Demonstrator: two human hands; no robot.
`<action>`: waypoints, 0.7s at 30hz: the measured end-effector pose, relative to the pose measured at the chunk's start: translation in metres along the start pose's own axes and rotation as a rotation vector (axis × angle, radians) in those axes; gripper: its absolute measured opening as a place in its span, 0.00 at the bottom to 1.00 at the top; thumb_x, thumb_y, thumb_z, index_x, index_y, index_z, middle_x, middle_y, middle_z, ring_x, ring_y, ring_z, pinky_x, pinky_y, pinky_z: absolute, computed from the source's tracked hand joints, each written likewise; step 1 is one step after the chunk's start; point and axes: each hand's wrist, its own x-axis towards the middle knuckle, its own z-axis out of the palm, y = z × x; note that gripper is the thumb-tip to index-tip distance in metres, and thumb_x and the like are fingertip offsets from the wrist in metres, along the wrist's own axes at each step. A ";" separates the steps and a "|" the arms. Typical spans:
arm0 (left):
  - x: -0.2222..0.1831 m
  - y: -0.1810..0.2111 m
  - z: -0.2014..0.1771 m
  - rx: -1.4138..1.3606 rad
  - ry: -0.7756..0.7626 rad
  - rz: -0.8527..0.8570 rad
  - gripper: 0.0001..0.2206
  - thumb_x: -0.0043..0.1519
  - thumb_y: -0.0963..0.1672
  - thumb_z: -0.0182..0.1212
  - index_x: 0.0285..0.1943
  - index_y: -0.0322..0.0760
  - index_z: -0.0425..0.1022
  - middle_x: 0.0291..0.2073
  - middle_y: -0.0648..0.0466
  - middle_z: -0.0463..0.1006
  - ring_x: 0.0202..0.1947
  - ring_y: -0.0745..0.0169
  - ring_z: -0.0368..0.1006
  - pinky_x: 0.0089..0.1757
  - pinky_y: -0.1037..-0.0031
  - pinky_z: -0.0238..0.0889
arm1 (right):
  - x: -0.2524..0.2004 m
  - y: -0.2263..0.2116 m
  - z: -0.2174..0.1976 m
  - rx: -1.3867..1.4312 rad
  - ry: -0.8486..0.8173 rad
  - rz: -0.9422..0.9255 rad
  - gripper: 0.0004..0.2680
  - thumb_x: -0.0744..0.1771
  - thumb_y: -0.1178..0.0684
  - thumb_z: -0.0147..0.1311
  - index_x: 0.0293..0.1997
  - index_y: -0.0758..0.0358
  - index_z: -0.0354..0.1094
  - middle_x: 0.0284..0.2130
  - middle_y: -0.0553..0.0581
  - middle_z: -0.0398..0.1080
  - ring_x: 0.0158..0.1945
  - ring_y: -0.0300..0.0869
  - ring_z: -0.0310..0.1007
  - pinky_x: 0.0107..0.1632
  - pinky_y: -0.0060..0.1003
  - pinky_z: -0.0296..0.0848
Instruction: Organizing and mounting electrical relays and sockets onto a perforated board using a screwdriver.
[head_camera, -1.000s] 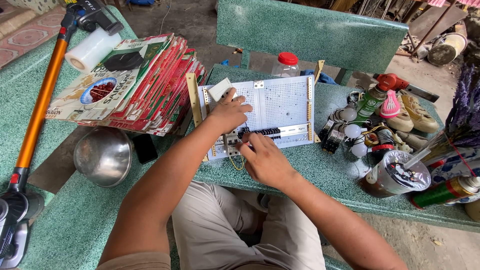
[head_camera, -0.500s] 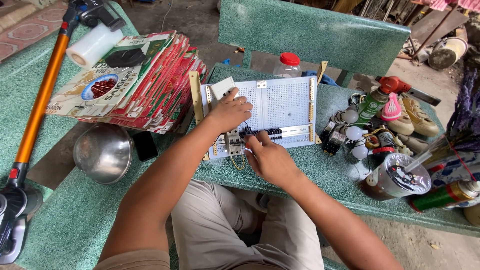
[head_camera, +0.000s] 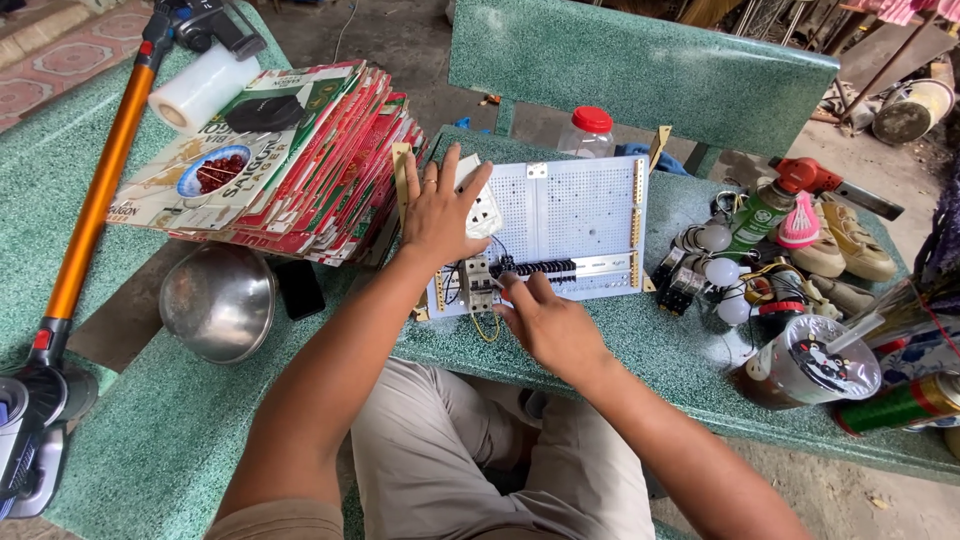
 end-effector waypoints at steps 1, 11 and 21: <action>0.000 0.000 0.000 0.001 -0.001 -0.003 0.50 0.44 0.59 0.70 0.78 0.57 0.49 0.74 0.38 0.47 0.68 0.30 0.55 0.66 0.33 0.18 | 0.002 -0.001 -0.004 0.002 -0.001 -0.003 0.13 0.71 0.47 0.47 0.62 0.56 0.59 0.36 0.54 0.62 0.23 0.55 0.79 0.26 0.53 0.79; 0.005 0.005 -0.011 0.017 -0.086 -0.046 0.47 0.44 0.60 0.68 0.76 0.59 0.51 0.67 0.40 0.54 0.64 0.30 0.57 0.62 0.28 0.30 | 0.005 0.001 -0.010 0.160 -0.042 -0.017 0.15 0.69 0.53 0.46 0.63 0.60 0.55 0.40 0.60 0.64 0.24 0.60 0.79 0.27 0.57 0.81; 0.004 0.006 -0.019 0.018 -0.157 -0.056 0.47 0.46 0.60 0.67 0.77 0.60 0.49 0.68 0.41 0.53 0.66 0.35 0.54 0.62 0.31 0.30 | 0.003 -0.002 0.000 -0.007 0.050 -0.118 0.13 0.67 0.55 0.49 0.58 0.58 0.60 0.39 0.55 0.63 0.25 0.56 0.79 0.26 0.51 0.80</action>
